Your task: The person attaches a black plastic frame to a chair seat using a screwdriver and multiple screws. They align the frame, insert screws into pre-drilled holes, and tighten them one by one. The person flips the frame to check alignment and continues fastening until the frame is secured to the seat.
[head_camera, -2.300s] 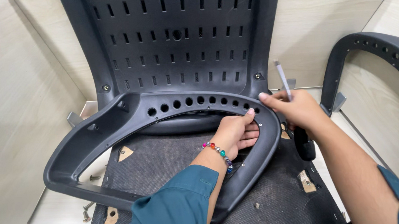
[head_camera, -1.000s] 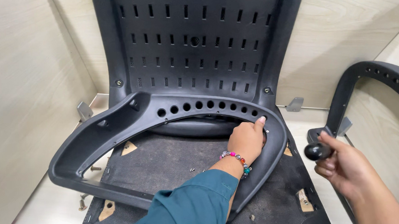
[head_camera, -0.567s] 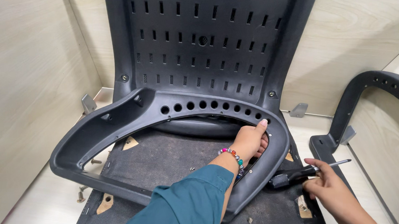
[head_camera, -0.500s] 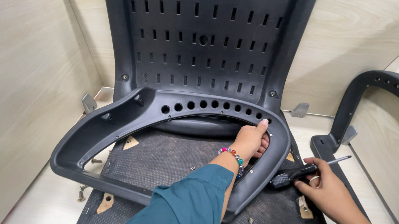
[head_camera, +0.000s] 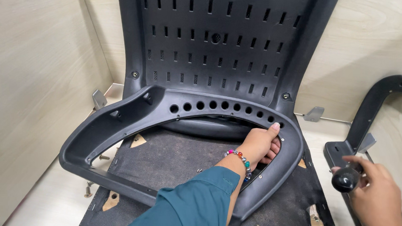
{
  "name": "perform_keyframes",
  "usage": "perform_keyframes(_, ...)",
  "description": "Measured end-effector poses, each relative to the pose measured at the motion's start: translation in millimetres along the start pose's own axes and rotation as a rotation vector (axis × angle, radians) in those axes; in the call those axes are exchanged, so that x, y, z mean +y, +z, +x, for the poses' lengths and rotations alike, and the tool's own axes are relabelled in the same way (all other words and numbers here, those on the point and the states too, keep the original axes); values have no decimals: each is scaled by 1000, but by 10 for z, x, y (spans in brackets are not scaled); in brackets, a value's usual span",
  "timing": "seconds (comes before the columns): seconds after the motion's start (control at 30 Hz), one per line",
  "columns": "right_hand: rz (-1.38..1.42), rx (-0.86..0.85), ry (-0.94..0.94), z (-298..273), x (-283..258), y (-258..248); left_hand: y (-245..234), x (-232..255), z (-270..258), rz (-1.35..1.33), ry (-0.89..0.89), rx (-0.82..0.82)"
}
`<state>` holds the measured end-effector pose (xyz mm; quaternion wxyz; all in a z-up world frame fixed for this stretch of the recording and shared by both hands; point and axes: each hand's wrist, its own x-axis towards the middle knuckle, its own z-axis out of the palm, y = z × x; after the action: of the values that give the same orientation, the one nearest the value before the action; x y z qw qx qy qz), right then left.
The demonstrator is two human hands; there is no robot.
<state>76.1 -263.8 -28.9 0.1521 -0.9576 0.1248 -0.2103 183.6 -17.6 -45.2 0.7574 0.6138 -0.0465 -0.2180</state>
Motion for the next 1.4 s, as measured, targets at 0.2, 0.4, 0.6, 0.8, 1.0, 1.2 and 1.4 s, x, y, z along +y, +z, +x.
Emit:
perform_keyframes(0.2, 210, 99, -453, 132, -359, -546, -46, 36, -3, 4, -36, -34)
perform_keyframes(0.4, 737, 86, -186, 116, -710, -873, -68, 33, -11, -10, -7, -56)
perform_keyframes(0.6, 1058, 96, -74, 100, -1044, -1203, -67, -14, 51, 8, -6, -33)
perform_keyframes(0.8, 1301, -98, -294, 135, -1294, -1038, -75, -41, 107, -10, -19, -51)
perform_keyframes(1.0, 1578, -73, -325, 268, -1527, -675, -111, -25, 66, -26, -18, -68)
perform_keyframes(1.2, 1451, -41, -358, 390, -1621, -585, -117, -12, 45, -29, -22, -87)
perform_keyframes(1.4, 1459, -27, -399, 404, -1734, -512, -94, 11, 24, -13, -11, -66)
